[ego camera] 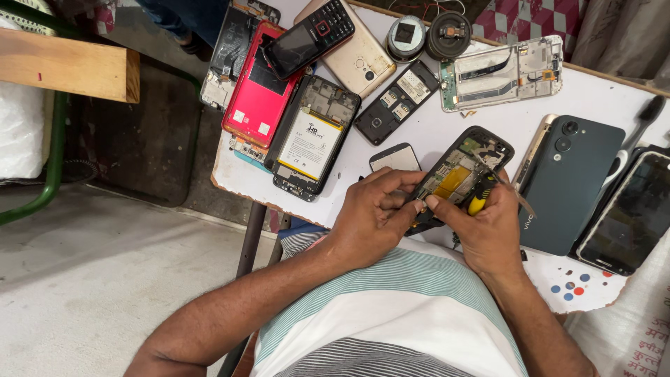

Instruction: The person uses a yellow-handled screwdriver to remove screws from a disassembled smartphone chassis. They repeatedly loosen and remove screws from the internal frame while holding the device steady with the other hand. The workspace contains multiple other disassembled phones and parts.

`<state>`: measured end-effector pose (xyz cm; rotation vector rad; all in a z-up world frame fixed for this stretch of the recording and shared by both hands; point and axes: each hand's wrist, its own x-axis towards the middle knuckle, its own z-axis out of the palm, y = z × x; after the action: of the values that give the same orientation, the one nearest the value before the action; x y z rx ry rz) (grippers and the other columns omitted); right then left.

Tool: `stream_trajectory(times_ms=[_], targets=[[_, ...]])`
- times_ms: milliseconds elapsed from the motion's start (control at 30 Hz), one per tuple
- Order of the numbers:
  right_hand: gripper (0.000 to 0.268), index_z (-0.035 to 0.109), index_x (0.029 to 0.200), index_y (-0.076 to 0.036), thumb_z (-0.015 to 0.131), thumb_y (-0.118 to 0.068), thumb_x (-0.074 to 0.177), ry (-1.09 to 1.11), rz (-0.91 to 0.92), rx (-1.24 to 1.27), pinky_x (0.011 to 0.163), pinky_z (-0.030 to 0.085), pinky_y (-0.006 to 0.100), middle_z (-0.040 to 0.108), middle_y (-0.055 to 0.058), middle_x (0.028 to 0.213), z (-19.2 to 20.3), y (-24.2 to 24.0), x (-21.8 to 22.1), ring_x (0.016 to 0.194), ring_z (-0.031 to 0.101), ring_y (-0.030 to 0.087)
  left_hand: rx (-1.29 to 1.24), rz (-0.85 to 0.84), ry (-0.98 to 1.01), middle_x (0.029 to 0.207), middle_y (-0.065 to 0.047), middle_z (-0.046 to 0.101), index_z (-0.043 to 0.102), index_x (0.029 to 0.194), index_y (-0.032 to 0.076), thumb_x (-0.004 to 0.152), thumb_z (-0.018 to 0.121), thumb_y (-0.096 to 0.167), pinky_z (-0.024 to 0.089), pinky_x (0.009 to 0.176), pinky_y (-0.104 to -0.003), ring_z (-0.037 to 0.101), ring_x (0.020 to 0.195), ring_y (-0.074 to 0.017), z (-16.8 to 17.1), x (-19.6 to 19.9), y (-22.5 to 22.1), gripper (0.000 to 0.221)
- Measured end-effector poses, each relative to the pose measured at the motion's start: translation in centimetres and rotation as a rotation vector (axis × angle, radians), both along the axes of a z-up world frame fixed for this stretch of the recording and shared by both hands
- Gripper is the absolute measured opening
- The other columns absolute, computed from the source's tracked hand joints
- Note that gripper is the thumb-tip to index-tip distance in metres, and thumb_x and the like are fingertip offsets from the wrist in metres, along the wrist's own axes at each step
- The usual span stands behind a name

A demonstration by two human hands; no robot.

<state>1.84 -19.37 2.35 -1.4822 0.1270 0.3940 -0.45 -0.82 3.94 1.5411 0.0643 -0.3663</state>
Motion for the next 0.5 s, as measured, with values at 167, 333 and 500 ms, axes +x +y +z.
stream_trajectory(times_ms=[167, 333, 500], targets=[[0.041, 0.055, 0.119, 0.0, 0.074, 0.01, 0.084, -0.007, -0.031, 0.046, 0.085, 0.061, 0.027, 0.071, 0.009, 0.106, 0.04, 0.12, -0.04, 0.094, 0.071, 0.012, 0.017, 0.01, -0.088, 0.118, -0.014, 0.061, 0.062, 0.133, -0.001, 0.099, 0.064, 0.0, 0.066, 0.092, -0.027, 0.072, 0.108, -0.0199, -0.36, -0.09, -0.08, 0.034], [0.034, 0.06, 0.113, 0.002, 0.076, 0.009, 0.085, 0.0, -0.014, -0.07, 0.081, 0.061, 0.027, 0.072, 0.01, 0.103, 0.37, 0.23, 0.06, 0.09, 0.071, 0.012, 0.011, 0.008, -0.033, 0.116, -0.013, 0.061, 0.062, 0.132, -0.001, 0.097, 0.062, 0.0, 0.066, 0.086, -0.025, 0.074, 0.105, -0.0189, -0.27, 0.03, -0.05, 0.035], [0.037, 0.057, 0.116, 0.002, 0.075, 0.007, 0.085, -0.056, -0.019, -0.117, 0.081, 0.06, 0.026, 0.071, 0.009, 0.104, 0.34, 0.29, 0.04, 0.09, 0.07, 0.011, 0.008, 0.035, -0.015, 0.114, -0.012, 0.061, 0.064, 0.13, 0.0, 0.095, 0.063, -0.001, 0.065, 0.081, -0.024, 0.075, 0.099, -0.0164, -0.38, 0.21, -0.13, 0.035]])
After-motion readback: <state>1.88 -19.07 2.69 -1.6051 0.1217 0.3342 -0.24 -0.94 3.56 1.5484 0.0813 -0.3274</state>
